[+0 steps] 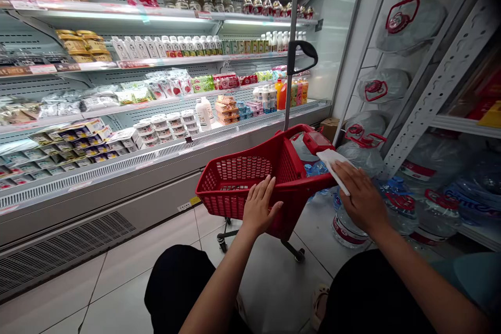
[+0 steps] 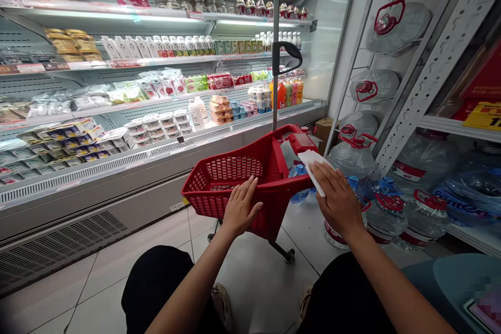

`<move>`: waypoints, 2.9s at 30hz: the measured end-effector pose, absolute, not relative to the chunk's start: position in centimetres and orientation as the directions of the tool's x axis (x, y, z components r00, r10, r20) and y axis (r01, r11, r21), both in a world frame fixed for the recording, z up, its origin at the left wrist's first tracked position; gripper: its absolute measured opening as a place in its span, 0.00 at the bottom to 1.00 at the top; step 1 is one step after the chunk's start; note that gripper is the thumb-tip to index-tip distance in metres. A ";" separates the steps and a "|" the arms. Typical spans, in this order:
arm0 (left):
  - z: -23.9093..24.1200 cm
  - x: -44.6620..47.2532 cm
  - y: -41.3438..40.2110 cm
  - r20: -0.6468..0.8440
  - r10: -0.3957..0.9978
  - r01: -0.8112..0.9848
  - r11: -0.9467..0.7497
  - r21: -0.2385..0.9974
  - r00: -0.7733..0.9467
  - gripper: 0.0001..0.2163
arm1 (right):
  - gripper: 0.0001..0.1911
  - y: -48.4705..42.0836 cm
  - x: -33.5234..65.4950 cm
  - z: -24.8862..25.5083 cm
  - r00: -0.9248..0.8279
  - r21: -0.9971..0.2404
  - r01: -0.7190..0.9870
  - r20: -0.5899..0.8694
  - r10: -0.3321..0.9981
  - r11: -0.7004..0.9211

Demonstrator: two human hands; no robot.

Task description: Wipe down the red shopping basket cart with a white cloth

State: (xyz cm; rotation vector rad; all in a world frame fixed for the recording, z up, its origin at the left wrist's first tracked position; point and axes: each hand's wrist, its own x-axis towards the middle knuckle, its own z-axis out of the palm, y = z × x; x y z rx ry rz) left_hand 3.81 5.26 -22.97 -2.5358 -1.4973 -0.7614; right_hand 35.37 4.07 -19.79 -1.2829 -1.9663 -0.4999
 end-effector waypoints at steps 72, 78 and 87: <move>-25.4 -4.5 0.3 0.385 0.858 0.924 -0.382 0.033 0.341 0.39 | 0.32 15.1 29.2 -25.7 -0.433 -0.043 0.843 0.538 0.724 0.536; -26.0 -2.9 1.7 0.450 0.862 0.957 -0.285 0.047 0.235 0.38 | 0.32 13.4 25.2 -26.6 -0.527 -0.095 0.775 0.445 0.723 0.624; -26.4 -2.5 1.6 0.490 0.866 0.987 -0.145 0.062 0.097 0.36 | 0.34 6.4 18.9 -26.6 -0.707 -0.164 0.565 0.408 0.577 0.809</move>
